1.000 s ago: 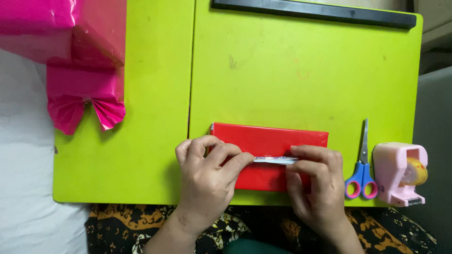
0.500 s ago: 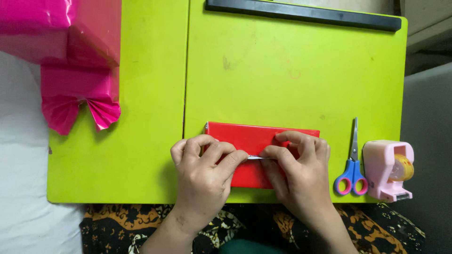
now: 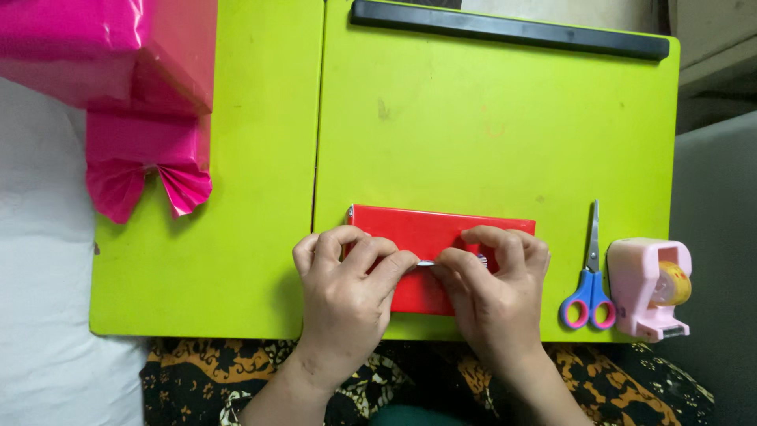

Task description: The person folds a patterned paper strip into an accordion shape, then into a bow, and attaches it to a red gift box using tape. The person uses scissors and a tape dispenser during the process.

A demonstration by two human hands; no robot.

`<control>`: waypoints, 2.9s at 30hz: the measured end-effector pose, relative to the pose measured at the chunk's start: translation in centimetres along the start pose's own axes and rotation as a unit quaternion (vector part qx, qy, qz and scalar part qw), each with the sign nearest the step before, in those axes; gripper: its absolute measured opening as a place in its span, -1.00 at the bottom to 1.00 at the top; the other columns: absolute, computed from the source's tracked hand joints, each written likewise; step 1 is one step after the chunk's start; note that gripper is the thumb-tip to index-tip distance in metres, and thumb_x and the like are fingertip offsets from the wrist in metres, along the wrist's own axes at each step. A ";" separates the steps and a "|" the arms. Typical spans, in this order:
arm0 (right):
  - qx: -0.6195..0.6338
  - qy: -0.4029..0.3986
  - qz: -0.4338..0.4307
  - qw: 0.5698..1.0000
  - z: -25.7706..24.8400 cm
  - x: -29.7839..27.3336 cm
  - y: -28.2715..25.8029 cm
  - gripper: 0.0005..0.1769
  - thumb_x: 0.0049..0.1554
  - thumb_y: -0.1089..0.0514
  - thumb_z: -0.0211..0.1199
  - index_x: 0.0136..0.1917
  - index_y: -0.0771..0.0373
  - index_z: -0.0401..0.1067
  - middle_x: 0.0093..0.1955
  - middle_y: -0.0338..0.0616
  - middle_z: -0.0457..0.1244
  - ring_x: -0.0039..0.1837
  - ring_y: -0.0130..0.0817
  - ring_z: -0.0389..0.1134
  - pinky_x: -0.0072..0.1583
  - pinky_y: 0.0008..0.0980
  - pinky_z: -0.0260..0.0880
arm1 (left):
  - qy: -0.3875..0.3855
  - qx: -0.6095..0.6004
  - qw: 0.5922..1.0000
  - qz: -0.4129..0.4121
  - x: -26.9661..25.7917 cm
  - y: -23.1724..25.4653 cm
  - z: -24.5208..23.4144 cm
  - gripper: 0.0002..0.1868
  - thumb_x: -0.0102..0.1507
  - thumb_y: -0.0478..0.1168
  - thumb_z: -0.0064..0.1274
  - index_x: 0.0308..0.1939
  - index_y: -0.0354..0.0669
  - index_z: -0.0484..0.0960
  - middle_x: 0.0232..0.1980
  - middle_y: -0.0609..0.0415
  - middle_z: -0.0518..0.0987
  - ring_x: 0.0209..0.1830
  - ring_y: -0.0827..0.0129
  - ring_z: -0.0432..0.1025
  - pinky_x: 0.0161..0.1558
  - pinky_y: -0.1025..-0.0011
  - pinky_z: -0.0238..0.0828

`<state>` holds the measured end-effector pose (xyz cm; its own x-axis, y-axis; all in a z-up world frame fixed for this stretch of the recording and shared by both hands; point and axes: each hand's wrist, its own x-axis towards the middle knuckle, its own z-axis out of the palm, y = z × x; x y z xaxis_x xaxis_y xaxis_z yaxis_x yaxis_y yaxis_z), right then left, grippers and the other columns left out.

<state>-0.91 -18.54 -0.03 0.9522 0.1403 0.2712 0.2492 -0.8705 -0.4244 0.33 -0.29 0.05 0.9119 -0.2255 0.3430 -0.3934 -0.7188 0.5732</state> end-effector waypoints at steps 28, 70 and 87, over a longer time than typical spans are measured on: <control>0.300 0.040 0.167 0.938 -2.0 -2.7 3.7 -0.82 0.20 0.50 0.10 0.01 0.33 0.40 0.27 -0.05 0.24 0.24 -0.38 0.33 0.32 -0.43 0.36 | 0.075 -0.136 0.985 -0.076 -1.5 -1.0 0.0 -0.84 0.19 -0.30 0.29 -0.17 -0.02 0.68 -0.14 0.25 0.63 0.01 0.33 0.42 0.17 0.32 0.26; 0.150 0.039 0.072 0.985 -1.4 -2.6 3.0 -0.72 0.01 0.58 0.13 -0.12 0.30 0.47 0.21 0.03 0.29 0.17 -0.22 0.40 0.19 -0.37 0.44 | 0.021 -0.045 0.999 -0.004 -1.5 -0.8 0.1 -0.83 0.10 -0.14 0.36 -0.36 0.06 0.64 -0.25 0.34 0.56 0.00 0.30 0.36 0.13 0.18 0.03; 0.014 0.015 0.001 1.000 -2.5 -2.0 1.2 -0.75 -0.08 0.28 0.39 -0.07 0.20 0.51 0.22 -0.01 0.27 0.25 0.01 0.22 0.26 -0.09 0.25 | 0.051 -0.013 0.998 0.028 -1.3 0.1 0.2 -0.91 0.15 -0.19 0.31 -0.29 0.06 0.72 -0.28 0.32 0.54 -0.03 0.30 0.34 0.10 0.17 0.05</control>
<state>-2.96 -21.09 1.10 0.9471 0.1234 0.2963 0.2520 -0.8575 -0.4485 -0.84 -0.14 -0.48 0.8725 -0.1953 0.4478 -0.4469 -0.6893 0.5702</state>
